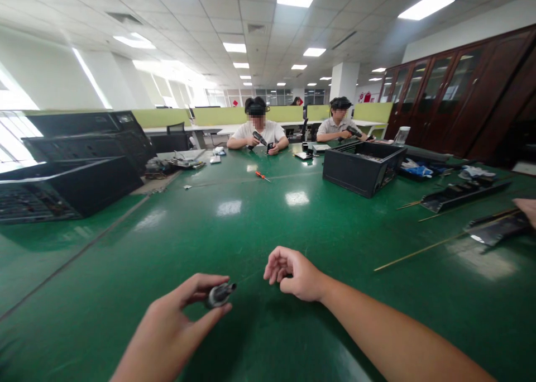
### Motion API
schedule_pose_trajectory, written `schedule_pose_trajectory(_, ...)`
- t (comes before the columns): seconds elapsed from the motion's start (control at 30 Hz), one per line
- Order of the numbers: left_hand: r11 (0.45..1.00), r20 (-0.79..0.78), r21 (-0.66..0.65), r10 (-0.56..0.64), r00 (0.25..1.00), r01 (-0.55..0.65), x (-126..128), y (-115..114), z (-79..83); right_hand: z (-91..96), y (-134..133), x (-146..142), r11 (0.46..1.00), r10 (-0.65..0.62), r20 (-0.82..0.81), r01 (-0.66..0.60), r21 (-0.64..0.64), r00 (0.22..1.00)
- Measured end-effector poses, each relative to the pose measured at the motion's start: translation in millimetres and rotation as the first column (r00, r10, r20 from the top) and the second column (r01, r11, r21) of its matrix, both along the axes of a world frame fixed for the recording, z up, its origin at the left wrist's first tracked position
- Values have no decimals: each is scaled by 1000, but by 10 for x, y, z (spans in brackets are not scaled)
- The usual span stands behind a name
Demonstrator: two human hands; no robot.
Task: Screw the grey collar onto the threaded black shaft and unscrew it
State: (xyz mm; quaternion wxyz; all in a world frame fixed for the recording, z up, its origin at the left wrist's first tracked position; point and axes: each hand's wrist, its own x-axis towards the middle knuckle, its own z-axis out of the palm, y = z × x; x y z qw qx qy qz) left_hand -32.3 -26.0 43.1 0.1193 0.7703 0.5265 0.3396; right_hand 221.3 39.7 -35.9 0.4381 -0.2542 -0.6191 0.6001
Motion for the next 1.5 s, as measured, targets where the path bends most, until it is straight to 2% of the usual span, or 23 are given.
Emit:
schedule_pose_trajectory(0.03,996,-13,-49,-70,997,69,157,94,-3,10,1,22,999,-19,31,18,47,999)
schedule_pose_trajectory(0.1,987,-31,-96,-136,990,132,398,235,-60,40,-28,47,986,-70,108,53,156,992)
schedule_pose_trajectory(0.17,986,-21,-69,-152,988,151,497,318,-174,75,-85,44,948,-173,197,109,299,965)
schedule_pose_trajectory(0.27,983,-6,-21,-184,983,184,432,369,-377,114,-172,14,882,-311,277,168,439,909)
schedule_pose_trajectory(0.37,971,16,19,-239,971,238,320,374,-521,130,-215,-4,849,-370,313,181,496,875)
schedule_pose_trajectory(0.47,970,82,52,-243,967,239,301,363,-584,131,-226,1,821,-395,321,173,544,861)
schedule_pose_trajectory(0.63,971,167,92,-235,958,222,364,356,-590,143,-256,15,812,-403,374,138,567,835)
schedule_pose_trajectory(0.77,968,231,141,-237,944,208,379,348,-589,167,-281,15,803,-432,373,161,574,821)
schedule_pose_trajectory(1.0,943,215,168,-320,923,288,401,328,-590,214,-290,26,743,-466,297,186,643,833)
schedule_pose_trajectory(1.17,918,204,241,-365,908,315,424,319,-544,225,-322,-2,742,-457,339,141,656,823)
schedule_pose_trajectory(1.5,917,221,250,-368,903,312,441,299,-494,215,-307,4,726,-442,355,96,681,824)
